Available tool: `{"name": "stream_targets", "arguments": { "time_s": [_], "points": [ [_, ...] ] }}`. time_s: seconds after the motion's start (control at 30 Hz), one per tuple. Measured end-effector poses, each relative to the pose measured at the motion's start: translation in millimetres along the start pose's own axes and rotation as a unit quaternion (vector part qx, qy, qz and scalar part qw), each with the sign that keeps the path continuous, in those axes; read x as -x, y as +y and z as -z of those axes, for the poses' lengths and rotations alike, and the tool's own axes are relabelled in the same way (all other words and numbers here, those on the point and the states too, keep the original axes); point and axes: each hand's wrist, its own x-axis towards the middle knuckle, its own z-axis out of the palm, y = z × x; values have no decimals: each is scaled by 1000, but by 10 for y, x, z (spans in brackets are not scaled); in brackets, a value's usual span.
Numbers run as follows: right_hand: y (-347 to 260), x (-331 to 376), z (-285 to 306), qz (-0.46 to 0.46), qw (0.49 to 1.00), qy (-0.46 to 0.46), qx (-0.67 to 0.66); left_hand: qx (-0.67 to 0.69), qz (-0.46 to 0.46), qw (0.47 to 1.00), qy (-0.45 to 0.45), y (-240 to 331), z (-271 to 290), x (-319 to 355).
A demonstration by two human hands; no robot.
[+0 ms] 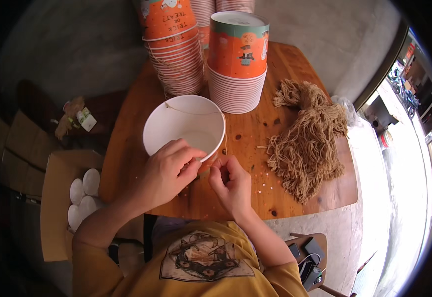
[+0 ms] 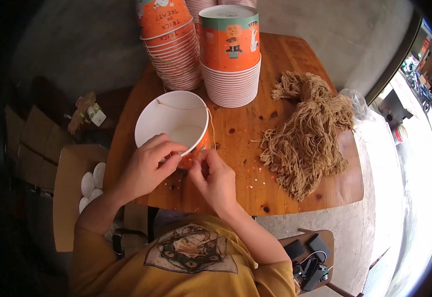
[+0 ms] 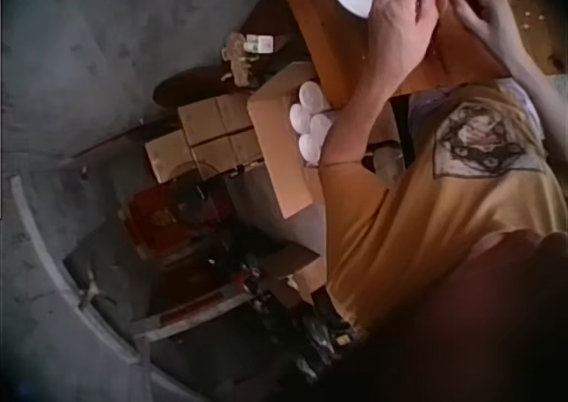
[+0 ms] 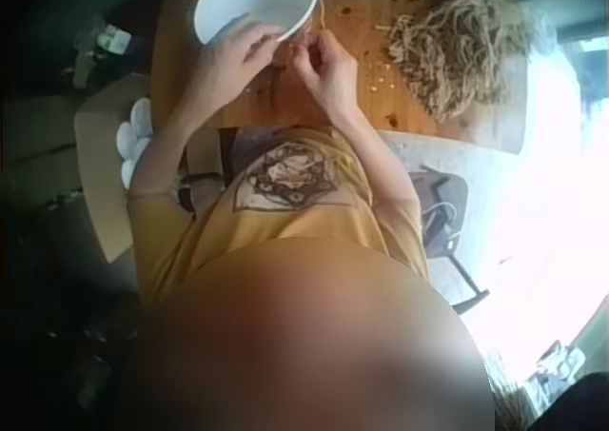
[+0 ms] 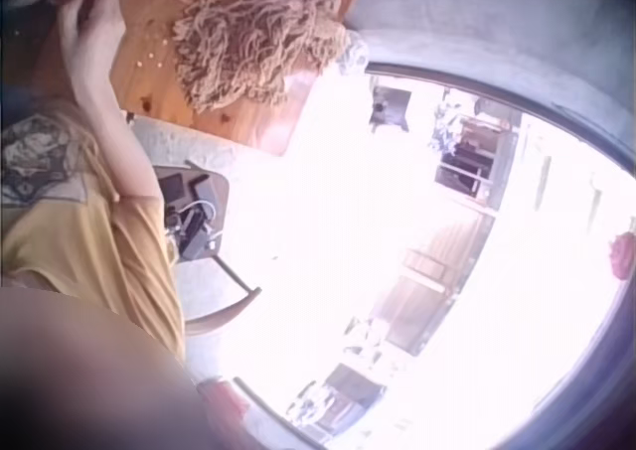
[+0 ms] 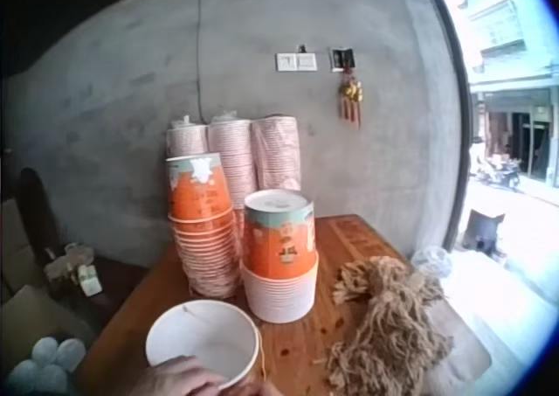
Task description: Tying strings onto paper cups for packaging or decorative purposes.
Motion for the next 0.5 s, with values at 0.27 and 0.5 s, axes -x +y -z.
{"name": "stream_targets", "arguments": {
  "time_s": [0.27, 0.5],
  "points": [
    [89, -120, -102, 3, 999, 34, -10, 75, 96, 991, -53, 9, 18, -133],
    [142, -140, -174, 22, 999, 27, 5, 70, 77, 993, -62, -34, -9, -160]
  ]
}}
